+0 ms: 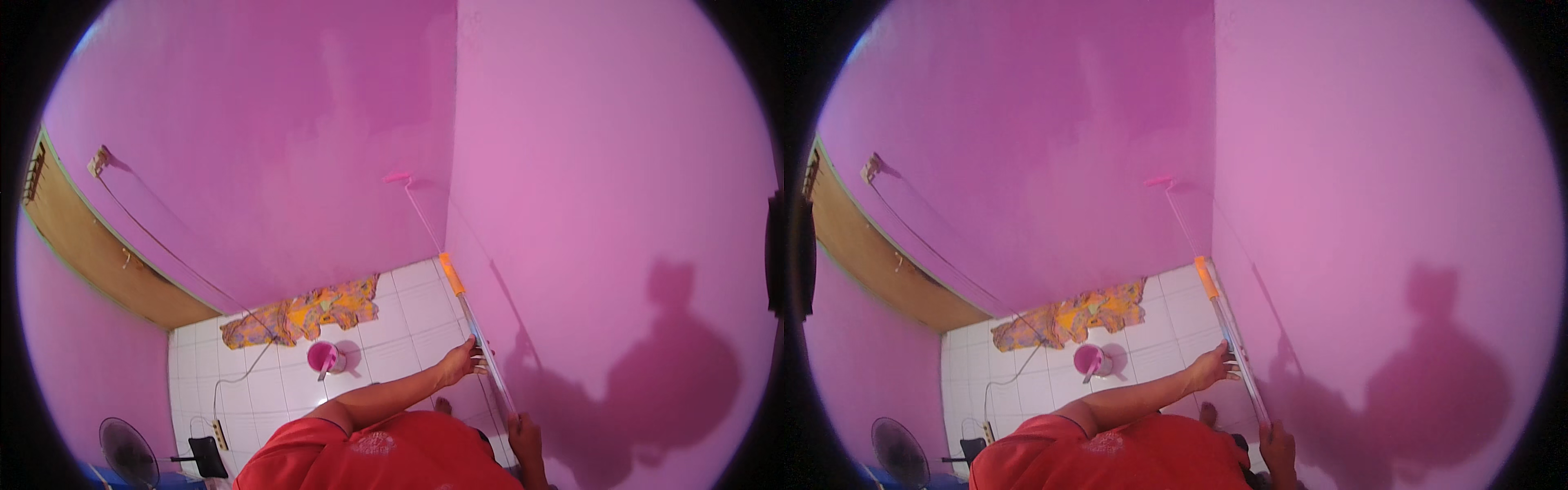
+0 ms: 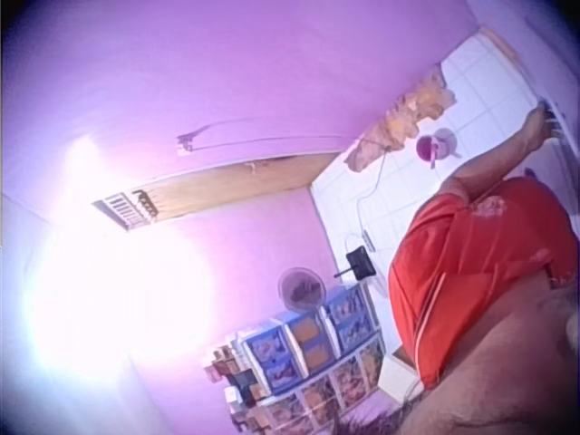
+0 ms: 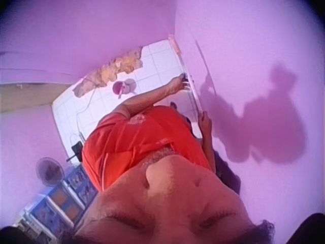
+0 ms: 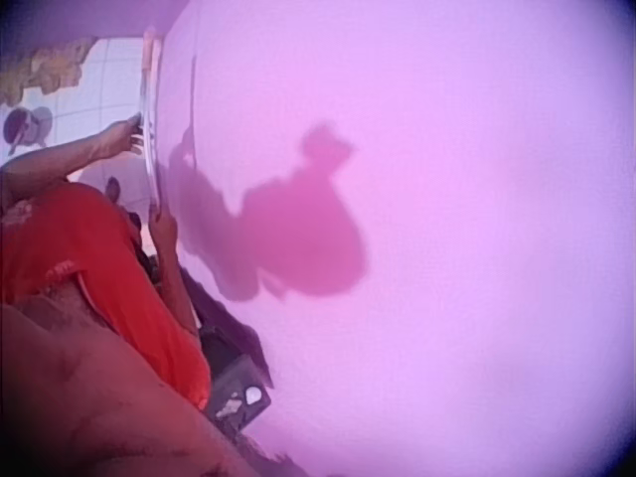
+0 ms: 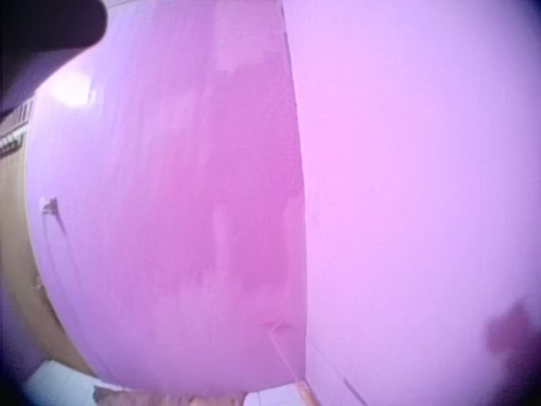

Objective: The person paints the walls of a room pink using a roller attached to an extension pole. They repeatedly dip the roller into a bucket of paint and apply it to the wall surface in vertical strokes.

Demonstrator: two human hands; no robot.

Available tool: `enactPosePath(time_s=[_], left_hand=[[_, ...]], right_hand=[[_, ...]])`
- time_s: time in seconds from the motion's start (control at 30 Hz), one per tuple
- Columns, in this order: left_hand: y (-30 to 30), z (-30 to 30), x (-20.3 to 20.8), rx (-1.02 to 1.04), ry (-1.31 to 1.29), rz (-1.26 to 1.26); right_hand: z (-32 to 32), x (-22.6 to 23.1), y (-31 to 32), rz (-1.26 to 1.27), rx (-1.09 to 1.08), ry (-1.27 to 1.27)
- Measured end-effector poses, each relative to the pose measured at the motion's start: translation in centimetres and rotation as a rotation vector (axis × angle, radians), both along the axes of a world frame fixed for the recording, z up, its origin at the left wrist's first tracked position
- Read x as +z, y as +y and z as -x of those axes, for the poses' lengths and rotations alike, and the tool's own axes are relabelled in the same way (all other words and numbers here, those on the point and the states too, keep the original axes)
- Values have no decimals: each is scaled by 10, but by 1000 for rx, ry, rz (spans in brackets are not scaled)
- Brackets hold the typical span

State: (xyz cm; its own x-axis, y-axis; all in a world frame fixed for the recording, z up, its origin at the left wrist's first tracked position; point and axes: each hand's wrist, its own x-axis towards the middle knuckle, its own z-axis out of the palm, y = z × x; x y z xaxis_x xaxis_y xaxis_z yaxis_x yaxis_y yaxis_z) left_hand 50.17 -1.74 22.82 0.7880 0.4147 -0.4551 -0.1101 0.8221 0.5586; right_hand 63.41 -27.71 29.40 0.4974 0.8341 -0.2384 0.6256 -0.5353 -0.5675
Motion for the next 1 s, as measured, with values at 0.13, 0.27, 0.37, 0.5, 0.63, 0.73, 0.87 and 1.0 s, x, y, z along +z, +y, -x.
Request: enactPosePath(time_s=[0.13,0.27,0.37,0.5,0.63,0.73,0.87,1.0], left_hand=[[-10,48,-10,-35,-15,94],[-16,115,-26,-39,4,243],[-13,175,-51,-132,67,229],[-15,260,-81,-251,237,2],[-13,358,-116,-181,458,-147],[-15,424,-160,73,674,-28],[-31,517,-219,228,932,-127],[-47,592,-265,-6,1013,-220]], right_hand=[[16,39,6,92,81,-22],[59,73,27,153,188,21],[100,85,46,285,229,-10],[157,98,67,353,316,-31],[206,116,88,490,385,-91],[243,127,91,554,423,-84],[287,136,84,661,407,-66],[321,128,64,563,437,-103]])
